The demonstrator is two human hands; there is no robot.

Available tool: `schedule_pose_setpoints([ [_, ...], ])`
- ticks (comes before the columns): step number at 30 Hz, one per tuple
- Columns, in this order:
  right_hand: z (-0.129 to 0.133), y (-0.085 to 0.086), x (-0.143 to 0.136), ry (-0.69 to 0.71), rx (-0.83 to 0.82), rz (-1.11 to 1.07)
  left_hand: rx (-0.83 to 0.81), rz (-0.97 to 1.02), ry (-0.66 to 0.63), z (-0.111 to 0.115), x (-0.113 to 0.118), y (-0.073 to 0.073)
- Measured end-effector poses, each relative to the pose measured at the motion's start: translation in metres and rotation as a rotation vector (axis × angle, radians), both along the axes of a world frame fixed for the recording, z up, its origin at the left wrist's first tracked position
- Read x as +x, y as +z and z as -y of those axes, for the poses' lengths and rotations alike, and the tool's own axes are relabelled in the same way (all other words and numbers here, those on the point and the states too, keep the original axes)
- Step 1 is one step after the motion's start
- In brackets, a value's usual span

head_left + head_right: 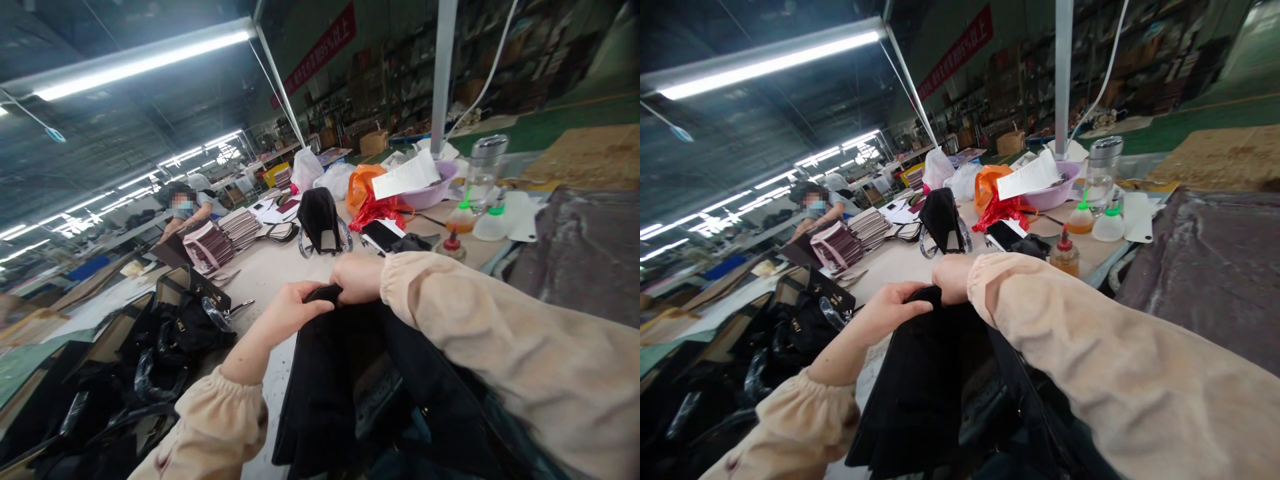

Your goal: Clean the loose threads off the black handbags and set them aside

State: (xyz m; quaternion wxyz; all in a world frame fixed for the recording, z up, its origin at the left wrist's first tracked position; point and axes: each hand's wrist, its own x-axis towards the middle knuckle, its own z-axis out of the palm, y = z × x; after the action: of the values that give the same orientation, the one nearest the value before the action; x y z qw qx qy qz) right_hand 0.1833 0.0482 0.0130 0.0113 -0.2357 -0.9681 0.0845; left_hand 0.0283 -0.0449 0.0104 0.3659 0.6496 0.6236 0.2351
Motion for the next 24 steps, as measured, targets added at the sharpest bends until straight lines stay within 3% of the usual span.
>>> schedule_pose_setpoints([
  [5,-0.001,-0.001,0.000,-0.006,-0.010,0.013,0.072,-0.077,0.099,0.000,0.006,-0.001],
  [11,-0.002,-0.002,0.001,-0.008,-0.030,0.011,-0.090,0.204,0.088,0.001,0.006,0.001],
  [19,-0.001,-0.002,-0.002,-0.005,-0.018,0.011,-0.047,0.101,0.069,0.001,-0.001,-0.006],
  [24,-0.001,-0.001,0.000,-0.036,-0.021,0.004,-0.015,0.137,0.078,0.003,0.002,-0.010],
])
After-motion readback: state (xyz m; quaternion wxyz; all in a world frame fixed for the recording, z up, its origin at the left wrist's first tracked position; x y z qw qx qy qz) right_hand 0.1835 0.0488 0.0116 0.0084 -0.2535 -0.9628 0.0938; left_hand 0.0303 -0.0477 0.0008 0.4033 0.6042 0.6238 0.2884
